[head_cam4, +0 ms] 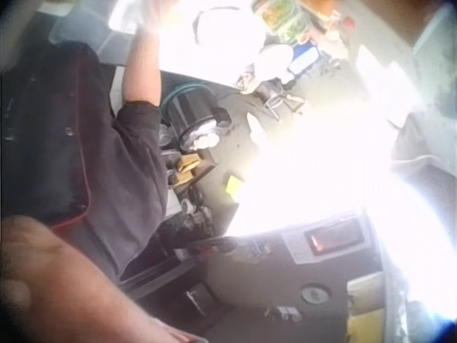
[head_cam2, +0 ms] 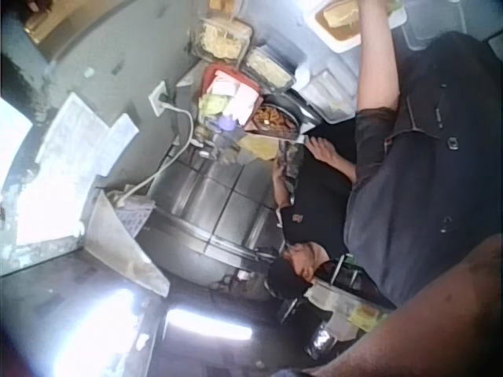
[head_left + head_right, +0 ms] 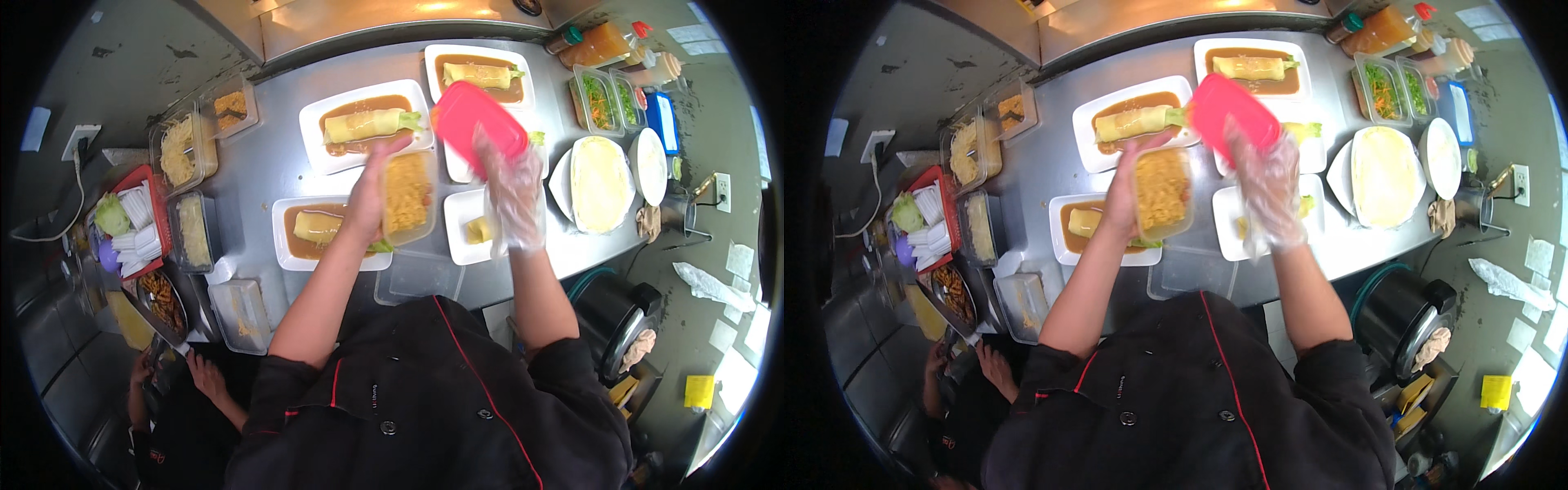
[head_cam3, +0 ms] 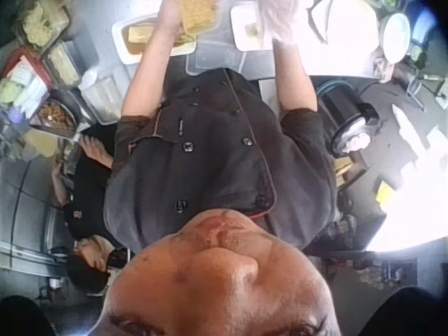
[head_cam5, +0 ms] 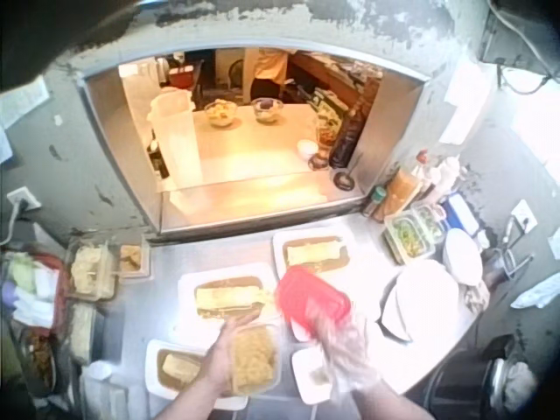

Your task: The person assembles food wraps by placing filling and shredded cheese onto thin yellow pancakes, rolling them up, placing them on plates, and pouring sauce from a cup over the finished rolls.

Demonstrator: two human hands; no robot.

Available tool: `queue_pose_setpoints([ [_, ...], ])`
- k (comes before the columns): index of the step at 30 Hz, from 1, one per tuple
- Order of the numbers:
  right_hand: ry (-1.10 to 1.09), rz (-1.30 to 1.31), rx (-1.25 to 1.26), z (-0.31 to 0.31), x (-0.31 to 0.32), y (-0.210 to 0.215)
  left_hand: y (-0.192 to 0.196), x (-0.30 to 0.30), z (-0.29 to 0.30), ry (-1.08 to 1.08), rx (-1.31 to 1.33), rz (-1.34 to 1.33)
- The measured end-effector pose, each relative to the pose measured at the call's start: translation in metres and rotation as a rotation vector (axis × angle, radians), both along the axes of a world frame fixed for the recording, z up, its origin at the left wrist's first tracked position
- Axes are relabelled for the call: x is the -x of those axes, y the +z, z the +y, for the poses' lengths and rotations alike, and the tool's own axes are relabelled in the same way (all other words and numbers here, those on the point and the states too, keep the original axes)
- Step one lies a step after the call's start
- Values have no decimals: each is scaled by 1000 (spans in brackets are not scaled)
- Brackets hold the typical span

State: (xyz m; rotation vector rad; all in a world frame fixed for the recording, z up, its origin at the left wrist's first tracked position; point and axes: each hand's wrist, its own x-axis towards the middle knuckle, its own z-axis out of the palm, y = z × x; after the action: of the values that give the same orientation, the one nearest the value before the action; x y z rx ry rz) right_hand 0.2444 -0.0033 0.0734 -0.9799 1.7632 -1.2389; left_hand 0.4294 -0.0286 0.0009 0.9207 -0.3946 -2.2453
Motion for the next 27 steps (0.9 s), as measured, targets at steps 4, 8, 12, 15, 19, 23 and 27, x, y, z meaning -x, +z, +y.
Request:
queue_pose_setpoints([
  [4,61,442,-11,-49,61,-40,0,68,-40,-313,181,-35],
  [8,129,599,-60,-78,93,-64,-22,106,-69,-475,179,-7],
  [12,228,616,-51,-92,101,-60,-45,117,-82,-468,111,-27],
  [15,295,671,-70,-97,102,-55,-50,122,-83,-394,204,-72],
  [19,304,763,-49,-100,102,-50,-44,127,-75,-341,102,-133],
  [23,326,850,-49,-97,100,-41,-43,120,-73,-379,73,-89],
  [27,419,1000,89,-81,80,-2,-36,102,-68,-259,80,-13],
])
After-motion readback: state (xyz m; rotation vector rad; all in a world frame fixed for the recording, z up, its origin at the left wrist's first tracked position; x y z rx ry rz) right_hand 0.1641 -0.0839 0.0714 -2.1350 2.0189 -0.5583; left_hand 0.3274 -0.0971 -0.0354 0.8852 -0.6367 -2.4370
